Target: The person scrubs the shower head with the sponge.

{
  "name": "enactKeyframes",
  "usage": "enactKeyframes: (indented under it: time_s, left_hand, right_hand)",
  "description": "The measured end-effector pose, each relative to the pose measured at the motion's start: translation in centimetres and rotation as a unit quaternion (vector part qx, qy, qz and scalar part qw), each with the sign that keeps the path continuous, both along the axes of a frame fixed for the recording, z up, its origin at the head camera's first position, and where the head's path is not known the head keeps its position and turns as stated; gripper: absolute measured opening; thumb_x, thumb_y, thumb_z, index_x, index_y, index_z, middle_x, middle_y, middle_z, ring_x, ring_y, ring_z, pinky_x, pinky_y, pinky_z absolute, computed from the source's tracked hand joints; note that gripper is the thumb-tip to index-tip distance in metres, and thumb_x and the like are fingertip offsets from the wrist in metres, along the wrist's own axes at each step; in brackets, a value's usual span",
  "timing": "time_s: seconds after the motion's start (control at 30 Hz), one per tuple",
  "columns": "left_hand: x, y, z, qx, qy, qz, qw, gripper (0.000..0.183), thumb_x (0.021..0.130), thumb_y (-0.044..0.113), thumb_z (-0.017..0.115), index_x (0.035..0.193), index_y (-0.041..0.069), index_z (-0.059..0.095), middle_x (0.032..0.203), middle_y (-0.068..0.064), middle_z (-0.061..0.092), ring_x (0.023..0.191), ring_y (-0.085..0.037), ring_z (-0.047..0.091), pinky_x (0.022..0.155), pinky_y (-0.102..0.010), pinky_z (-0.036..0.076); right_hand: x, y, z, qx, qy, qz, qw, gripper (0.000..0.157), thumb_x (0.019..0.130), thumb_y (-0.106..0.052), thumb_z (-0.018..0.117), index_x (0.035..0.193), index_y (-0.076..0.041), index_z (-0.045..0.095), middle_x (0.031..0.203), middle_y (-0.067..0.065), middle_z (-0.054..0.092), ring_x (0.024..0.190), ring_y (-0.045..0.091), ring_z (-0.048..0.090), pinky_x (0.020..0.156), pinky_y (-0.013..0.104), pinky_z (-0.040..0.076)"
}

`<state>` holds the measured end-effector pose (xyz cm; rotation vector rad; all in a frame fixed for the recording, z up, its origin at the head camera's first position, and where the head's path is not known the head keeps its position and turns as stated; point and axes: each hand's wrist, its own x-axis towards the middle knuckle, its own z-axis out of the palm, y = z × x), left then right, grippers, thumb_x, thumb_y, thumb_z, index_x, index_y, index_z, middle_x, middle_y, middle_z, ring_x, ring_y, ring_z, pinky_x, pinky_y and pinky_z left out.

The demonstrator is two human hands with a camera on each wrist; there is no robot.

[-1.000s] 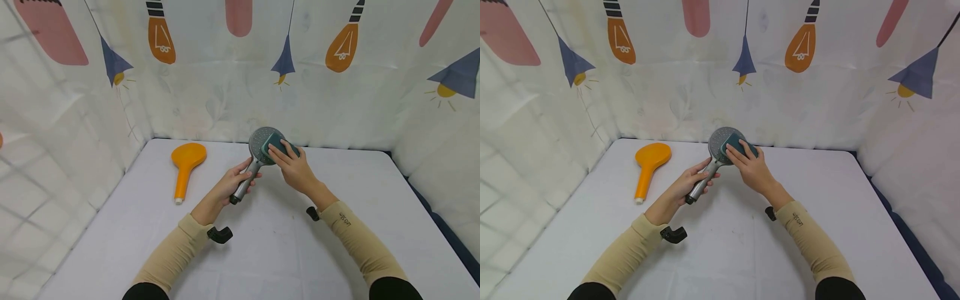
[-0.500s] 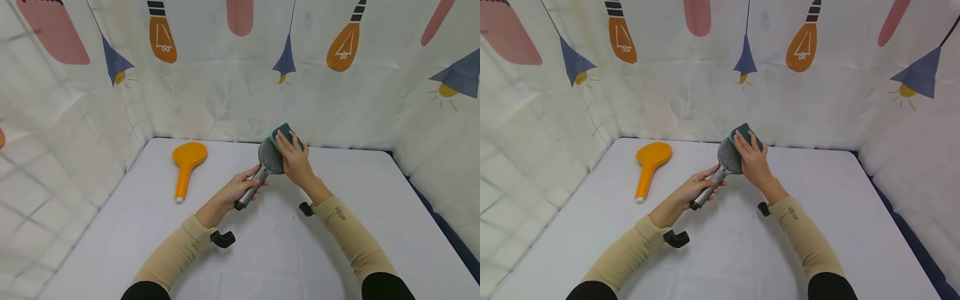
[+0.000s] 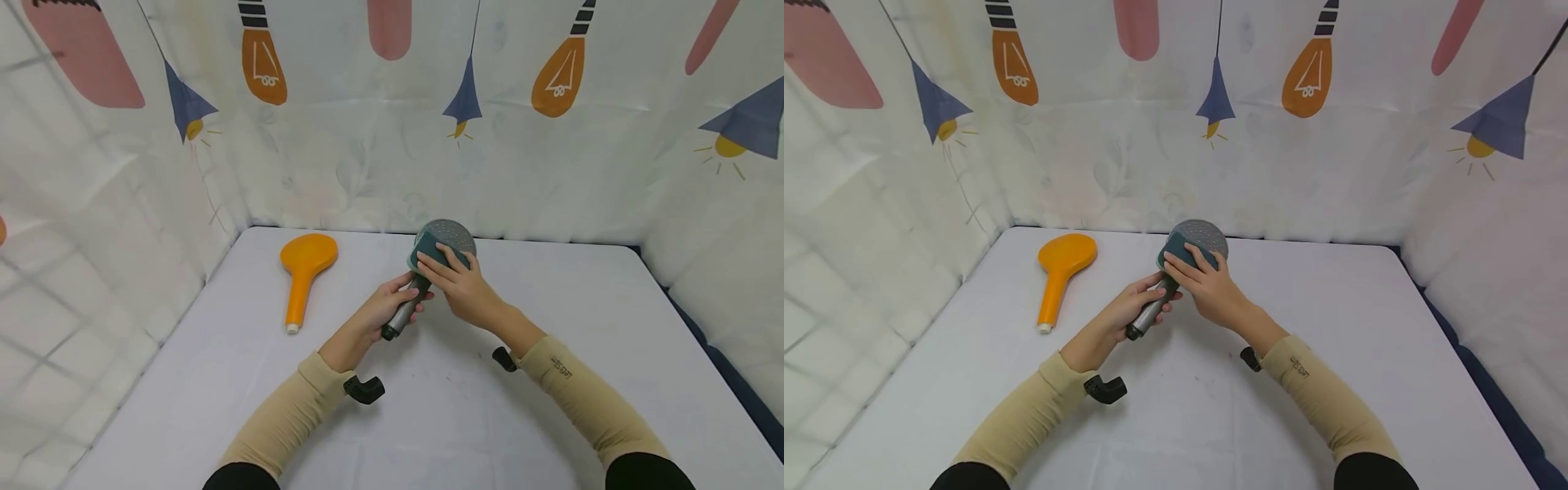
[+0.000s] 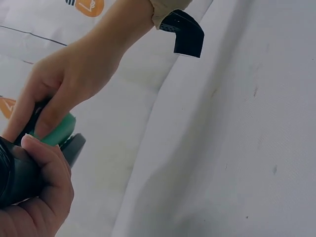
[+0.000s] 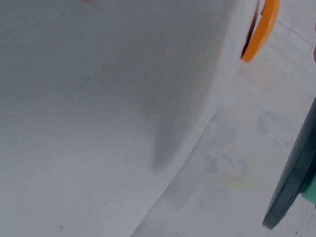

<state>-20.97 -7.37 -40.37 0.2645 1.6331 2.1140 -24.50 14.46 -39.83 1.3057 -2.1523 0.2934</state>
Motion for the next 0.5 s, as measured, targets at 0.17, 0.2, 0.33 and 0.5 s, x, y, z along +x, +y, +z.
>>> enactKeyframes:
  time_s: [0.17,0.2,0.33,0.5]
  left_hand:
    - [0.0,-0.1,-0.1,0.013,-0.012,0.004,0.9998,0.056,0.110,0.009,0.041,0.164,0.013,0.025,0.136,-0.025,0.056,0.076,-0.007,0.058,0.066,-0.017,0.052]
    - [0.0,-0.2,-0.1,0.017,-0.016,0.004,0.9997,0.056,0.110,0.009,0.041,0.164,0.013,0.024,0.135,-0.023,0.057,0.076,-0.007,0.058,0.065,-0.017,0.052]
    - [0.0,-0.3,0.0,0.031,-0.031,0.007,0.9990,0.058,0.110,0.009,0.040,0.165,0.016,0.022,0.132,-0.019,0.059,0.075,-0.007,0.058,0.065,-0.016,0.052]
    - [-0.1,-0.5,0.2,0.041,-0.037,0.008,0.9985,0.059,0.111,0.009,0.040,0.166,0.017,0.018,0.142,-0.028,0.052,0.076,-0.006,0.059,0.065,-0.016,0.052]
  right_hand:
    - [0.2,1.6,-0.4,0.032,-0.003,0.000,0.999,0.068,0.083,0.013,0.074,0.146,-0.003,0.055,0.152,0.011,0.051,0.140,0.044,0.042,0.096,0.073,0.039]
    - [0.1,1.9,-0.5,0.036,-0.004,0.001,0.999,0.067,0.084,0.013,0.073,0.146,-0.004,0.055,0.152,0.011,0.051,0.140,0.044,0.042,0.096,0.073,0.039]
    - [-0.1,3.1,-0.7,0.038,0.008,0.011,0.999,0.066,0.084,0.013,0.072,0.145,-0.004,0.056,0.152,0.010,0.051,0.139,0.045,0.042,0.094,0.074,0.039]
    - [-0.8,4.8,-0.8,0.031,0.032,0.018,0.999,0.070,0.078,0.014,0.076,0.144,-0.002,0.056,0.155,0.009,0.049,0.137,0.047,0.045,0.092,0.074,0.041]
